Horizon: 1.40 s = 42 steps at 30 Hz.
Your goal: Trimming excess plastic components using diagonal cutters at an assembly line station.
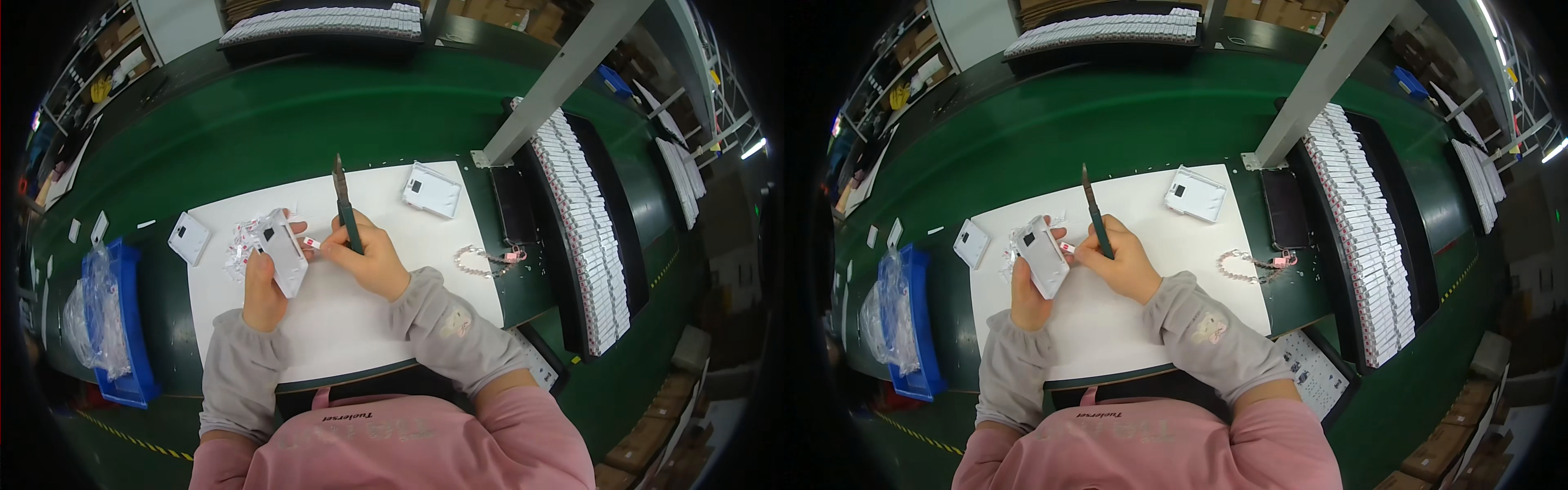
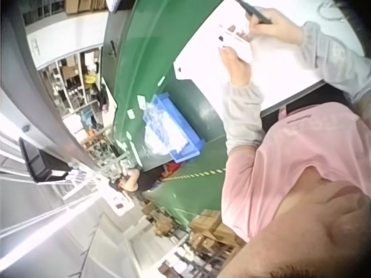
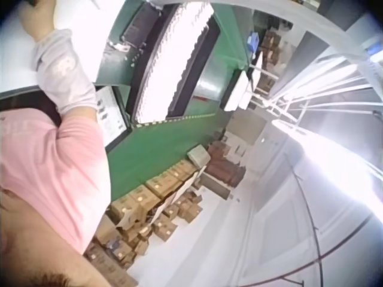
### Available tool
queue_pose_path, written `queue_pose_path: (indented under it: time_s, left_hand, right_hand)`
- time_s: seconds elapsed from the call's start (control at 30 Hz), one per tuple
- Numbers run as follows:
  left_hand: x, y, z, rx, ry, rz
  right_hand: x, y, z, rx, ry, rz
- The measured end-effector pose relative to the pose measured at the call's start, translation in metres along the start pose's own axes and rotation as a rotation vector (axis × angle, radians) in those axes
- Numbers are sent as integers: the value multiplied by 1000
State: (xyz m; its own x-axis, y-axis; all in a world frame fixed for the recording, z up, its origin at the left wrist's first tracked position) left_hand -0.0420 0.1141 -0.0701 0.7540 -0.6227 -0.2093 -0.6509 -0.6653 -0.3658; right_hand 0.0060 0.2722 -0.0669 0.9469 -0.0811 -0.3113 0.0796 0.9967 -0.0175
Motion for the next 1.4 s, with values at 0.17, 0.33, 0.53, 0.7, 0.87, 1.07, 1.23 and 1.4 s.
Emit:
queue_pose_path:
  time_s: [0.17, 0.33, 0.53, 0.7, 0.87, 1.07, 1.23, 1.4]
  left_hand:
    - [-1, -1, 0, -32, -27, -87]
    - [-4, -9, 16, -190, 74, -40]
    - [1, -6, 11, -61, 8, 10]
    - [2, -3, 16, -124, 16, -11]
    - [1, -3, 20, -174, 32, -44]
    - [4, -2, 18, -347, 1, -87]
    - [0, -4, 23, -205, 56, -22]
    - [1, -4, 25, -200, 48, -5]
  right_hand:
    - [3, -7, 11, -162, -164, 85]
    - [14, -7, 3, -568, -207, 12]
    - [12, -24, 11, -573, -235, -2]
    - [14, -24, 6, -531, -270, -30]
    - [17, -24, 7, -415, -239, -89]
    - [19, -24, 9, -350, -257, -153]
    - [18, -17, 10, -411, -189, -117]
    - [17, -18, 9, -381, -250, -88]
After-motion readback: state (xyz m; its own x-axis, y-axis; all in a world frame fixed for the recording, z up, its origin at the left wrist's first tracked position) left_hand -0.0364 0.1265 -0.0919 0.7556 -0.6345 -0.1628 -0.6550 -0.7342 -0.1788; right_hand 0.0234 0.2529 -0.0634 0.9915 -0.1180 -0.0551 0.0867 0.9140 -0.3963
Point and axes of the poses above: each hand's wrist, its own x-axis away from the middle knuckle, its own y-axis out of the back of the hand, z = x × y, the point moved 4 cm from there along -x, towards the middle knuckle, and after that the axes turned 5 degrees about z, right-handed, at the moved point
